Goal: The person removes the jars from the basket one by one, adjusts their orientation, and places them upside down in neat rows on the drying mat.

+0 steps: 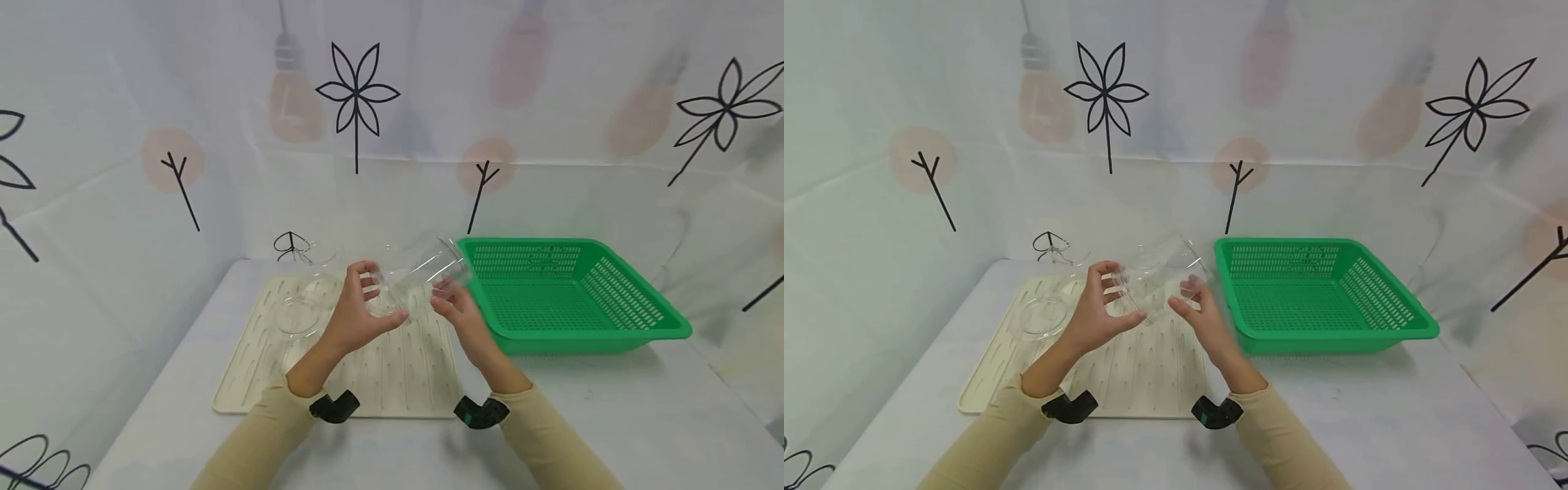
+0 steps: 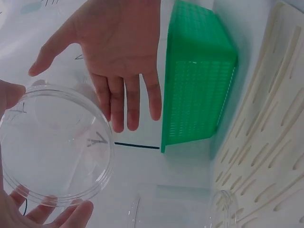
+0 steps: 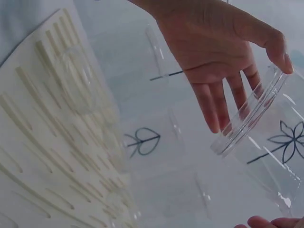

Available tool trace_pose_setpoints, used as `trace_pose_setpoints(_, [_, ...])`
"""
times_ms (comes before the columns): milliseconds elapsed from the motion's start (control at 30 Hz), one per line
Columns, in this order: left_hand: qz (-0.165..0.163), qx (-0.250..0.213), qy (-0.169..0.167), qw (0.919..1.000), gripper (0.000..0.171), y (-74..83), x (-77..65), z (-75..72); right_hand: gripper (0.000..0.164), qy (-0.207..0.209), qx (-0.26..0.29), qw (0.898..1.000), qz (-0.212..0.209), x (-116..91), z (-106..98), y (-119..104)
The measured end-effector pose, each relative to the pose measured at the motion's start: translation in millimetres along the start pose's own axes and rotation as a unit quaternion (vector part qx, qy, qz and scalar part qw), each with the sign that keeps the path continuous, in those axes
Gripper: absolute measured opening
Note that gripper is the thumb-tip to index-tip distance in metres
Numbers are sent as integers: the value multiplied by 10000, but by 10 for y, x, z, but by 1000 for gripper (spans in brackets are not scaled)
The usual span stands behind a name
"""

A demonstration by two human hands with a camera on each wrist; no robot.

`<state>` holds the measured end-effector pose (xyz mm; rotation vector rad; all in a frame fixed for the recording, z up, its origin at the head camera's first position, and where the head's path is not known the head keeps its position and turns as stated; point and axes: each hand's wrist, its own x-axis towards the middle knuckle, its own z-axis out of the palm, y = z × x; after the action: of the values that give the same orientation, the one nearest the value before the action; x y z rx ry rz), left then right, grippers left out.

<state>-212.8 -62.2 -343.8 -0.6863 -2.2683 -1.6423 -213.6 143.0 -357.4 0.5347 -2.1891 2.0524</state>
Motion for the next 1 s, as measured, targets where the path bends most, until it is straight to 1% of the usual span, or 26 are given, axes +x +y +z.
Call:
trace_pose_setpoints(100, [-108,124,-137,9998,84,-15,2,-14,66,-53,289,9996,-34,15,-26,-30])
trace_pose_setpoints(233, [-190,478,-319,9982,86,-46,-3,-18,69,-77,255,9995,-150,37,-37,-94])
trace_pose_setpoints(333, [-253,692,-443,9963,88,-73,-23,-6,70,-40,104,9996,-272,61,-35,-151])
trace_pose_setpoints(433, [-372,775,-518,9949,88,-92,-42,7,74,-80,-126,9992,-365,87,-46,-200])
trace_pose_setpoints(567, [-474,883,-600,9932,89,-94,-47,4,79,-185,-384,9982,-413,113,-70,-238])
trace_pose_setpoints(633, [-485,1048,-647,9912,89,-81,-46,-10,80,-201,-454,9980,-394,119,-79,-246])
trace_pose_setpoints(733, [-369,1337,-662,9881,91,-46,-31,-54,79,-218,-502,9975,-454,129,-82,-258])
trace_pose_setpoints(867, [-73,1711,-643,9831,91,28,1,-163,78,-233,-514,9966,-596,152,-80,-273])
trace_pose_setpoints(933, [117,1950,-669,9785,90,67,15,-242,79,-240,-518,9964,-621,166,-78,-275])
trace_pose_setpoints(1000, [349,2214,-729,9718,88,98,24,-337,79,-241,-516,9966,-593,173,-73,-275])
